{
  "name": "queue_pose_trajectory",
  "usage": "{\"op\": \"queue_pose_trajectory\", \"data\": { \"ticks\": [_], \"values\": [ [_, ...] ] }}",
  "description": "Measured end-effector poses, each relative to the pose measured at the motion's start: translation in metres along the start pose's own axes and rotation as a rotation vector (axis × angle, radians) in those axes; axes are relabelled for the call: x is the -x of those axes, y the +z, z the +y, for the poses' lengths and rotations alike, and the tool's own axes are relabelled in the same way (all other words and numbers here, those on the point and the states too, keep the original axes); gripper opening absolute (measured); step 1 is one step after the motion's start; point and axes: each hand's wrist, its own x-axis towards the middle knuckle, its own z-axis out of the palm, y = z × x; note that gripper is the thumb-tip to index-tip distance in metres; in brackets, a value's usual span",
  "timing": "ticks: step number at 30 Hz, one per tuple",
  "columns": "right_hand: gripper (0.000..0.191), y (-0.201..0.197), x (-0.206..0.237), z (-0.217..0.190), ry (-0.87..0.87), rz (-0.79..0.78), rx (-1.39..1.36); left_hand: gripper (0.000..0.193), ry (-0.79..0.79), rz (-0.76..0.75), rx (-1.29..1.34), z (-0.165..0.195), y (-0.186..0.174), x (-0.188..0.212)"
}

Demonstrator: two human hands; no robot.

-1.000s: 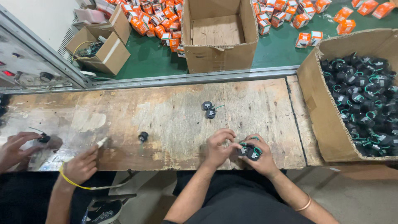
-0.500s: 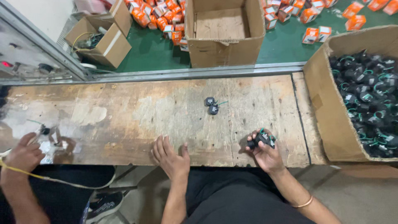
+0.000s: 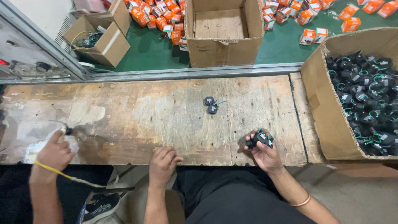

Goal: The person sits at a factory workbench and handles small black round electrical components with green wires one at a time, turning and arranging them in a row on the bench and occasionally placing them into a large cardboard bin filled with similar parts.

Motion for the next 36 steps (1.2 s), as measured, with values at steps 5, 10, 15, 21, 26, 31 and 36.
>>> {"op": "queue_pose_trajectory", "data": {
  "ticks": [5,10,15,21,26,31,36],
  "values": [
    [0.047,0.004,-0.005,-0.004,0.034,0.007,-0.026,0.042,-0.399,0.466,0.420,-0.003,0.050,-0.004],
    [0.053,0.017,-0.010,-0.008,0.083,0.013,-0.067,0.039,-0.977,0.293,1.754,0.075,0.115,-0.037],
    [0.061,0.025,-0.014,-0.013,0.153,0.090,-0.047,0.011,-0.331,-0.110,1.377,0.154,0.138,-0.062],
    [0.059,0.020,-0.013,-0.015,0.210,0.035,0.000,0.030,0.267,0.020,0.552,0.170,0.122,-0.097],
    [0.060,0.015,-0.006,-0.014,0.177,-0.007,0.097,0.034,0.027,-0.008,0.773,0.172,0.133,-0.080],
    [0.056,0.016,0.003,-0.014,0.195,-0.018,0.051,0.016,-0.213,0.065,1.093,0.156,0.148,-0.046],
    [0.057,0.016,0.000,-0.011,0.150,0.042,-0.041,0.015,0.180,0.084,0.973,0.135,0.153,-0.047]
  ]
}}
